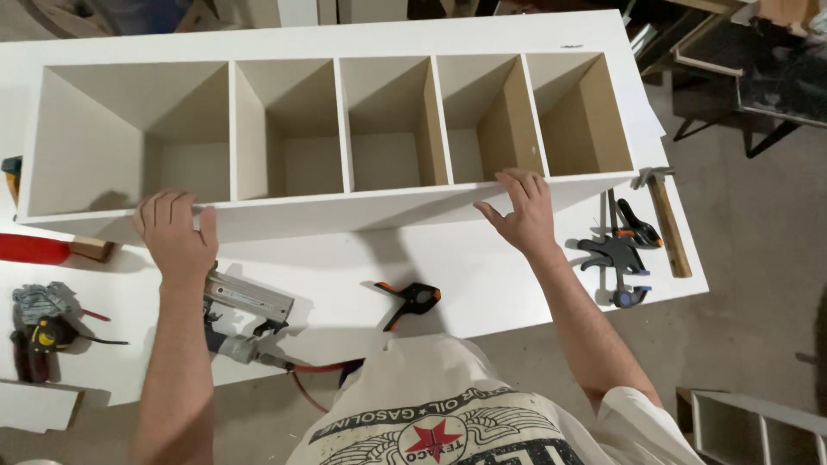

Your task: Assemble a multi-compartment wooden shelf unit using glue, clamps, and a pneumatic nail gun.

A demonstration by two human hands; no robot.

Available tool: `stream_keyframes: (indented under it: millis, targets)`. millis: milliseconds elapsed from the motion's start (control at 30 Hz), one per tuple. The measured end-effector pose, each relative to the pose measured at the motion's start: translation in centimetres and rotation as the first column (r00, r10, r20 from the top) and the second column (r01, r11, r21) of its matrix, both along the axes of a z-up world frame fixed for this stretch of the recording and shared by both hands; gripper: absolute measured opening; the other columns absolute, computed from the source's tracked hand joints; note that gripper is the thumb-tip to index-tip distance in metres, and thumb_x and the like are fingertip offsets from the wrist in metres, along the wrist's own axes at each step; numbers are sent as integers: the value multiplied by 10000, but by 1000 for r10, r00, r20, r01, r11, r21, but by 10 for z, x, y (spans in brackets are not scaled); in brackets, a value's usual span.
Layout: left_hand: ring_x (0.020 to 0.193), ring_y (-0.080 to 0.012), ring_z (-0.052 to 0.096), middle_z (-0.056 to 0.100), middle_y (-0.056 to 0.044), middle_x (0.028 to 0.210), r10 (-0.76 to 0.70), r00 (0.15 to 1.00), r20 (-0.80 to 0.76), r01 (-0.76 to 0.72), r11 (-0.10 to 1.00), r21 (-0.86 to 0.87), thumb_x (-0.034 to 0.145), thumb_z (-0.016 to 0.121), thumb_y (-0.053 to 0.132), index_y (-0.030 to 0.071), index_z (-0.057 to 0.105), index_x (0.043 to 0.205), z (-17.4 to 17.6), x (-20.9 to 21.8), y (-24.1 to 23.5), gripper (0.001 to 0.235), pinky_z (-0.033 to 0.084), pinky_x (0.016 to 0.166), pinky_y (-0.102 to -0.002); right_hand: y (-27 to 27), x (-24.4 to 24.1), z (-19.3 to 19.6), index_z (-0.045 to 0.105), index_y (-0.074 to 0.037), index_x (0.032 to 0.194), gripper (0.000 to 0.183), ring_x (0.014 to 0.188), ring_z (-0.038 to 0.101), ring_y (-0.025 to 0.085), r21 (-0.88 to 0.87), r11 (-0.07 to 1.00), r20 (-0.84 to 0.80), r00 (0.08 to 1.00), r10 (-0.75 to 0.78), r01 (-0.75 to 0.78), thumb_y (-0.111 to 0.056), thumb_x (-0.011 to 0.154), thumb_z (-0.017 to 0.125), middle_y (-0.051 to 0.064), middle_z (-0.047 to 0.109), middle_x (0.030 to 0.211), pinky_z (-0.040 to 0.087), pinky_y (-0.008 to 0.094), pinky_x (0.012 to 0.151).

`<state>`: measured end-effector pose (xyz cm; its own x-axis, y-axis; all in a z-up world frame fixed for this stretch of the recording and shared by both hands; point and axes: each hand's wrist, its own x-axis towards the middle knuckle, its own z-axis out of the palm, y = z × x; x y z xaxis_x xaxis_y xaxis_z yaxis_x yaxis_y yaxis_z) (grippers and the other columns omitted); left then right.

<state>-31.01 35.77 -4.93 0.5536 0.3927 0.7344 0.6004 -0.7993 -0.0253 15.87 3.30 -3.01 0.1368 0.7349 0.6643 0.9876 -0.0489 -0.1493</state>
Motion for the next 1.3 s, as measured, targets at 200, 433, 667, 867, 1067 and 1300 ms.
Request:
stream_keyframes:
  millis: [200, 433, 667, 867, 1067, 1300]
  targets:
    - [784, -294, 513, 573, -95, 748, 88, 993, 83, -93, 994, 53, 1160, 501, 181, 34, 577, 723, -28, 6, 26, 468, 417, 862, -424, 17, 8, -19, 693, -102, 990, 569, 799, 569, 232, 5, 994, 80, 990, -113, 112, -618, 815, 857, -10, 702, 958, 419, 374, 812]
    - [606, -270, 373, 474, -74, 613, 180, 969, 169, -205, 968, 144, 1171, 368, 309, 66, 468, 590, -43, 12, 35, 637, 295, 697, -395, 20, 15, -34, 644, -187, 832, 507, 740, 491, 189, 62, 986, 71, 985, -157, 153, -663, 802, 814, -58, 628, 792, 322, 356, 833]
    - [592, -253, 420, 505, -65, 578, 218, 966, 139, -233, 967, 105, 1192, 379, 338, 66, 514, 577, -27, 21, 54, 686, 304, 701, -386, 35, 33, -10, 671, -175, 821, 502, 736, 511, 196, -18, 990, 71, 988, -135, 137, -666, 833, 776, -39, 642, 783, 324, 374, 851]
    - [510, -211, 350, 461, -35, 511, 236, 966, 106, -252, 954, 163, 1217, 418, 381, 95, 510, 540, -2, 44, 104, 741, 218, 658, -366, 83, 62, 17, 622, -182, 697, 651, 654, 501, 183, 76, 981, 174, 966, -191, 180, -819, 825, 661, -39, 584, 672, 329, 379, 802]
    - [439, -173, 357, 378, 19, 467, 291, 956, 36, -293, 937, 190, 1256, 339, 473, 160, 519, 541, 24, 76, 164, 800, 294, 621, -338, 133, 112, 27, 633, -174, 631, 756, 578, 499, 138, 51, 974, 184, 957, -227, 221, -895, 851, 574, -47, 532, 574, 370, 399, 800]
    - [511, -179, 489, 417, 53, 476, 270, 962, -35, -257, 943, 212, 1302, 538, 434, 183, 560, 561, 36, 91, 217, 783, 354, 666, -336, 158, 144, 49, 381, -160, 591, 880, 552, 398, 182, 3, 964, 144, 953, -265, 267, -962, 814, 668, -36, 420, 574, 383, 403, 796]
